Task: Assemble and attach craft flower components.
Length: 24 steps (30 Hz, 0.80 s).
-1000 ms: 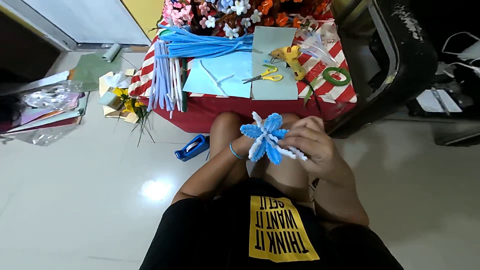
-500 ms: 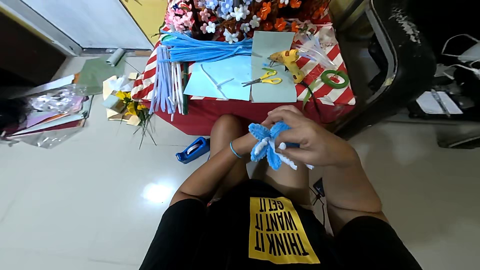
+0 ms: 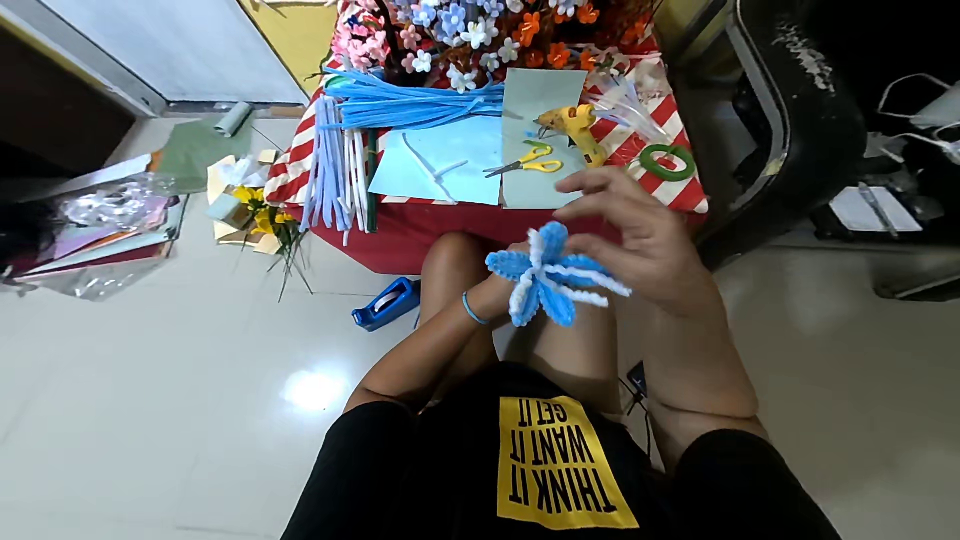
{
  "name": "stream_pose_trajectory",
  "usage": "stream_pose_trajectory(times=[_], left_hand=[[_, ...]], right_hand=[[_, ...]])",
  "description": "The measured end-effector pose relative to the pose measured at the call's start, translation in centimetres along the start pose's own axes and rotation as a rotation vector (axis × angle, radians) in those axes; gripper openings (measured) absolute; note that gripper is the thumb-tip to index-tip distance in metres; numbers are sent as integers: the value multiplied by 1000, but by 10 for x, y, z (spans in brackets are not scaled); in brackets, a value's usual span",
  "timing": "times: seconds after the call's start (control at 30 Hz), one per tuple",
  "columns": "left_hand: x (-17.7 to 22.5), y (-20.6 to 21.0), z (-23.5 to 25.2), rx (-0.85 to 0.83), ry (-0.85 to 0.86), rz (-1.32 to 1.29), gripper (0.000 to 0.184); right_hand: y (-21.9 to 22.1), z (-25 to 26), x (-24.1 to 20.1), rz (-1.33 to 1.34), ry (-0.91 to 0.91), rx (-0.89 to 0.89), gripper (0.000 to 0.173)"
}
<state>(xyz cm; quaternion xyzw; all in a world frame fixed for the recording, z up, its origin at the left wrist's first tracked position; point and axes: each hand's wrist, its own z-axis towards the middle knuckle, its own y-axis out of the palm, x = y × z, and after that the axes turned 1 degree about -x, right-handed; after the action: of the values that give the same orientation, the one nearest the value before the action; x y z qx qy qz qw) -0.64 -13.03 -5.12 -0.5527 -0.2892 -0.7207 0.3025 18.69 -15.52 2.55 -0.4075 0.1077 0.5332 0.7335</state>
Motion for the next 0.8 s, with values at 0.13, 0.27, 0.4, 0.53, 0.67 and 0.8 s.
stream_pose_trajectory(times=[0.13, 0.27, 0.4, 0.53, 0.67, 0.8], left_hand=[[-33, 5, 5, 184, 189, -1, 9], [-43, 10, 3, 205, 266, 152, 16], [-35, 12, -3, 135, 153, 130, 17], [-28, 13, -1, 132, 46, 35, 16], [-23, 16, 2, 178, -33, -225, 25], [-14, 16, 2, 186, -40, -282, 30]], right_hand=[[-3, -25, -5, -40, -112, 390, 19], [21, -51, -11, -276, -52, 249, 24], [38, -54, -6, -396, 16, 164, 19], [46, -58, -2, -441, 9, 144, 15], [46, -61, -1, -457, 3, 111, 17], [42, -59, -4, -466, 21, 75, 17]])
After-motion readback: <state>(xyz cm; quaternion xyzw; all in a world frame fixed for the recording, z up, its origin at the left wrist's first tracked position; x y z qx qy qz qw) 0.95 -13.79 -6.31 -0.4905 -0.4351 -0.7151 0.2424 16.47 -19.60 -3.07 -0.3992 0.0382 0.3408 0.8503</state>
